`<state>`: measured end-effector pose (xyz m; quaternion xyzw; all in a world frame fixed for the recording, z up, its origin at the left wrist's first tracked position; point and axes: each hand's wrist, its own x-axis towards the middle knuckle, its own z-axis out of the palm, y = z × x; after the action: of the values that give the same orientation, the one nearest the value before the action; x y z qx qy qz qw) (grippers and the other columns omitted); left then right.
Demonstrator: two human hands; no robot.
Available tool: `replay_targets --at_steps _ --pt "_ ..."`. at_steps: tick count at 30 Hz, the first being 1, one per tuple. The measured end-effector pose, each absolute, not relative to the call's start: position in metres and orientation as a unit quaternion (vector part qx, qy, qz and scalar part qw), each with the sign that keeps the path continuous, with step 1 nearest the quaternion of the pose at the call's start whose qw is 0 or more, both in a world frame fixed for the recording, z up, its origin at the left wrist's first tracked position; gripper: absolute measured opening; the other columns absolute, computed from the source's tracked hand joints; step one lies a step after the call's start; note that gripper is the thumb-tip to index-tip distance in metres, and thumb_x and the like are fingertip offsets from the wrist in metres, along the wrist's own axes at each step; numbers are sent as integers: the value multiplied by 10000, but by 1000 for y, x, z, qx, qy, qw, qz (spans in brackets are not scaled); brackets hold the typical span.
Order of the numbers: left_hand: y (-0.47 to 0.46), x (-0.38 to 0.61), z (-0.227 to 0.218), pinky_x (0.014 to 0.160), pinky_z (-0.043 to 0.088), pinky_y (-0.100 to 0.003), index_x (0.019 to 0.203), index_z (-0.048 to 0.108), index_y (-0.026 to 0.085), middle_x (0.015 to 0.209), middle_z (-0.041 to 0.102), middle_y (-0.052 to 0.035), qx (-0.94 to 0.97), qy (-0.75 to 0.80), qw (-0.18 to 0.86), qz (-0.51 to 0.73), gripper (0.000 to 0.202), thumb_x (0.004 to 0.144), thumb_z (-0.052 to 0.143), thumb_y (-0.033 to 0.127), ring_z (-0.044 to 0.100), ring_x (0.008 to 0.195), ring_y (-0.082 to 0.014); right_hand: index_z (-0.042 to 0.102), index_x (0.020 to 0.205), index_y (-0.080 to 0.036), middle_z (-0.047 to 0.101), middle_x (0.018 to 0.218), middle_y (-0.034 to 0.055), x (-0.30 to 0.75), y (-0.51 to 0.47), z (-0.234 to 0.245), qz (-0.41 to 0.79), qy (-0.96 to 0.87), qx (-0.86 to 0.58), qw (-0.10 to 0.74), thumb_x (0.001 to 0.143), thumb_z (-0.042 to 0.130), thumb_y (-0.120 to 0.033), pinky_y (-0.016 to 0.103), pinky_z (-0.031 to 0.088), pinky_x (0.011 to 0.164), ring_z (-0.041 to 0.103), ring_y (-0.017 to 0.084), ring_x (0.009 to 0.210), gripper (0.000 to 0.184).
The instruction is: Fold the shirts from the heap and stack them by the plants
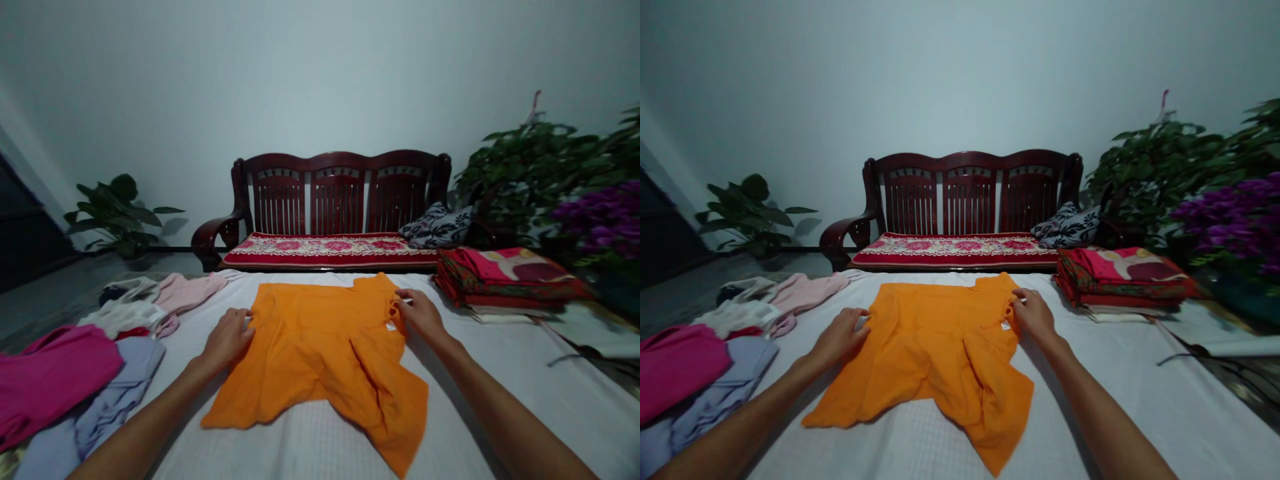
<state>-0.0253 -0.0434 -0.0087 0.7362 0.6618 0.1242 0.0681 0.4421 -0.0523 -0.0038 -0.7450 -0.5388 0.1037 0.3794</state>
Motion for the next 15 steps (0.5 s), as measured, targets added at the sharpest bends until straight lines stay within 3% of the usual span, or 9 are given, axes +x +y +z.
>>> replay_targets --at_steps 4,9,12,15 --pt "-79 -42 -7 811 442 -347 1197 564 193 1149 628 -106 716 679 130 101 439 872 494 480 625 1012 -271 696 940 -217 710 1009 56 412 -101 9 65 -650 -713 256 889 502 -306 275 417 740 640 200 904 219" --pt "-108 -46 -10 715 395 -319 932 595 210 978 655 -69 737 661 120 78 319 835 525 506 619 887 -250 677 819 -239 697 850 46 391 -136 13 156 -670 -718 108 882 537 -558 283 323 604 615 208 766 354" --pt "-109 -45 -18 726 402 -316 811 570 214 899 654 -54 744 645 130 120 233 822 516 440 606 860 -241 660 781 -227 676 871 64 384 -145 6 103 -693 -707 96 823 626 -451 290 323 625 589 223 814 230" --pt "-104 -45 -23 694 424 -299 813 554 216 817 657 -19 705 643 203 219 228 806 507 439 609 798 -223 598 704 -210 648 851 69 378 -152 -4 45 -725 -672 141 816 600 -318 292 355 696 560 215 846 157"
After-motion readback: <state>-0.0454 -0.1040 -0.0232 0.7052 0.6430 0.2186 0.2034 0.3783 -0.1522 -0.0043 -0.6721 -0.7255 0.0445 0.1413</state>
